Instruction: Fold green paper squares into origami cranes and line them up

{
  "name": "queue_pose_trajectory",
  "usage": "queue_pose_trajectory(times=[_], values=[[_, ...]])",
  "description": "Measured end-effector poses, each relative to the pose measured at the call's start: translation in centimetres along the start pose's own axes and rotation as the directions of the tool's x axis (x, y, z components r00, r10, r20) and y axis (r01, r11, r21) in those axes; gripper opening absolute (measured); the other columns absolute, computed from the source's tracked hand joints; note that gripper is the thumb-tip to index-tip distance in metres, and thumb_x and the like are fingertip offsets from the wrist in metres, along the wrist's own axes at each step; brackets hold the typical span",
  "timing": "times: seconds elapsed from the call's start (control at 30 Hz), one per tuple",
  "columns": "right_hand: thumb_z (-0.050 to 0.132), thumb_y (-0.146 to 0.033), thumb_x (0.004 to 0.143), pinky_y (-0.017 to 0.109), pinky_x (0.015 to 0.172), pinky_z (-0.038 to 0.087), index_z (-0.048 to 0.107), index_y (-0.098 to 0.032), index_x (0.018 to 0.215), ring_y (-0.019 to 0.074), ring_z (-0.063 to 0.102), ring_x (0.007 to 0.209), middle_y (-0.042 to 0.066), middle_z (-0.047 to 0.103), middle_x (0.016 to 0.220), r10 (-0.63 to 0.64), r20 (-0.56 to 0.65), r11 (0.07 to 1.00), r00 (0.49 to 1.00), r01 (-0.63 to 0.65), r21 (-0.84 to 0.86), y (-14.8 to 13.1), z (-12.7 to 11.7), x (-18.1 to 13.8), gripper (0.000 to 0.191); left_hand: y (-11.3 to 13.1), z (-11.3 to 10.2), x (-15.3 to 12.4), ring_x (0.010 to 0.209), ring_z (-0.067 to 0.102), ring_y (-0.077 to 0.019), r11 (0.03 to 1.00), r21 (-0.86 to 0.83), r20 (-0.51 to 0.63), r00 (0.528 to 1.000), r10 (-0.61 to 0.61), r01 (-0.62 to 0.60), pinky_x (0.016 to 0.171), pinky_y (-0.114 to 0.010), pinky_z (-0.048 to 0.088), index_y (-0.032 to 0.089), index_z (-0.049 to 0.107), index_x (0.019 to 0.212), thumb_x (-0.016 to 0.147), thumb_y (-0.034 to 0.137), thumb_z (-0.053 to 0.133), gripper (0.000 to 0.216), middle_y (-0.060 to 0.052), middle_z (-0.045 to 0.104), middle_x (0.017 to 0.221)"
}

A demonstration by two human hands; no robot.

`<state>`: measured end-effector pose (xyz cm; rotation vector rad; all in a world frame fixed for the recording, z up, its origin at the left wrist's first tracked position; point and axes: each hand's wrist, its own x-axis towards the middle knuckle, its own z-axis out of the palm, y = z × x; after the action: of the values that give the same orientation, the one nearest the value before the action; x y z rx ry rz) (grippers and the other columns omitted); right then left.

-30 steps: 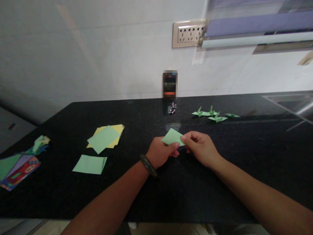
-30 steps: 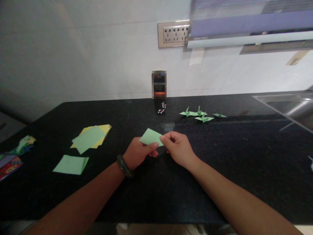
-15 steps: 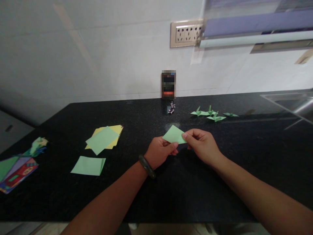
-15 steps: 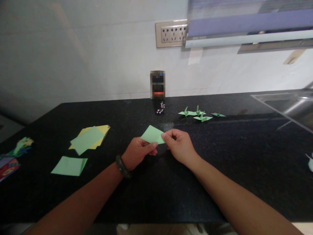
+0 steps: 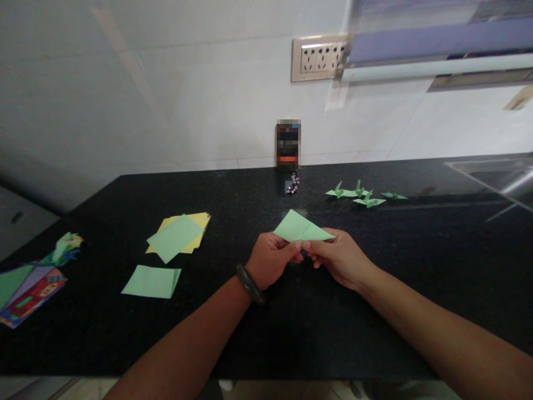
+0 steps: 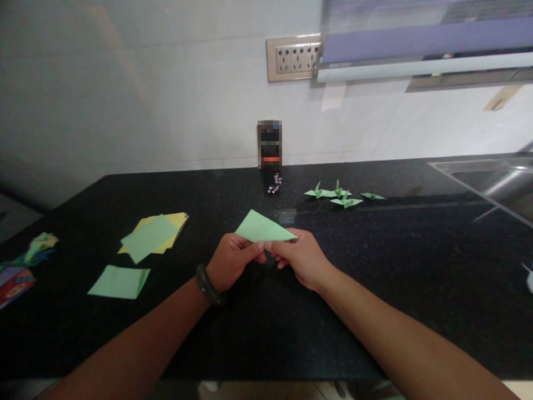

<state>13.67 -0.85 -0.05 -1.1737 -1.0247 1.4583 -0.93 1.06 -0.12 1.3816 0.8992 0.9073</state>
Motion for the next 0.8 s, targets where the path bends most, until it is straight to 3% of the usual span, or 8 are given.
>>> queue_pose_trajectory(times=[0.27,0.47,0.53,0.63,0.7,0.8], values=[[0.074,-0.025,0.053,0.018,0.038,0.036,0.056,-0.013,0.052,0.0053,0.044,0.038,-0.002,0.054,0.046,0.007,-0.087,1.0,0.996,-0.007,0.01,-0.9,-1.3,0.8,0.022,0.2,-0.6,0.1,0.049,0.052,-0.01,0.995,0.092,-0.096,0.995,-0.018,0.027,0.053,-0.022,0.041,0.012,0.062,0.05,0.07,0.032,0.061,0.028,-0.003,0.061,0.05],[0.074,-0.032,0.054,0.018,0.037,0.035,0.058,-0.014,0.055,0.0056,0.044,0.042,-0.003,0.051,0.049,-0.079,-0.288,0.996,0.954,0.09,0.024,-2.1,-3.5,1.9,0.024,-0.1,-1.5,0.5,0.048,0.053,-0.01,0.996,0.058,-0.17,0.984,-0.051,0.062,0.053,-0.022,0.043,0.012,0.061,0.051,0.069,0.033,0.062,0.027,-0.003,0.06,0.05],[0.07,-0.04,0.06,0.018,0.038,0.037,0.061,-0.014,0.062,0.0066,0.046,0.046,-0.001,0.055,0.056,-0.087,-0.229,0.996,0.97,0.086,-0.018,-1.9,-3.3,1.9,0.028,0.1,-1.4,0.4,0.047,0.052,-0.0095,0.996,0.039,-0.116,0.991,-0.07,0.075,0.052,-0.021,0.043,0.012,0.06,0.051,0.067,0.031,0.063,0.025,-0.002,0.059,0.049],[0.07,-0.039,0.06,0.018,0.038,0.037,0.064,-0.015,0.075,0.0085,0.048,0.052,0.0,0.058,0.066,-0.07,-0.03,0.992,0.997,0.066,-0.107,-1.2,-2.3,1.4,0.029,0.5,-1.0,0.2,0.047,0.052,-0.009,0.995,0.023,0.0,0.995,-0.099,0.099,0.051,-0.021,0.044,0.011,0.061,0.055,0.065,0.028,0.064,0.019,-0.001,0.059,0.049],[0.071,-0.033,0.059,0.017,0.039,0.035,0.062,-0.015,0.069,0.0073,0.046,0.05,-0.002,0.056,0.062,-0.081,0.024,0.984,0.996,0.084,-0.157,-0.7,-1.8,1.1,0.023,0.6,-0.8,0.1,0.047,0.053,-0.0088,0.994,0.022,0.039,0.993,-0.108,0.107,0.051,-0.021,0.044,0.011,0.062,0.059,0.064,0.026,0.065,0.016,-0.001,0.06,0.051],[0.068,-0.028,0.062,0.017,0.038,0.032,0.056,-0.014,0.056,0.005,0.04,0.042,-0.005,0.05,0.05,-0.093,0.039,0.971,0.995,0.099,-0.218,-0.4,-1.6,0.8,0.018,0.4,-0.8,0.3,0.051,0.055,-0.0095,0.996,0.008,-0.023,0.996,-0.088,0.088,0.054,-0.021,0.044,0.012,0.062,0.064,0.064,0.027,0.066,0.016,-0.001,0.062,0.055]])
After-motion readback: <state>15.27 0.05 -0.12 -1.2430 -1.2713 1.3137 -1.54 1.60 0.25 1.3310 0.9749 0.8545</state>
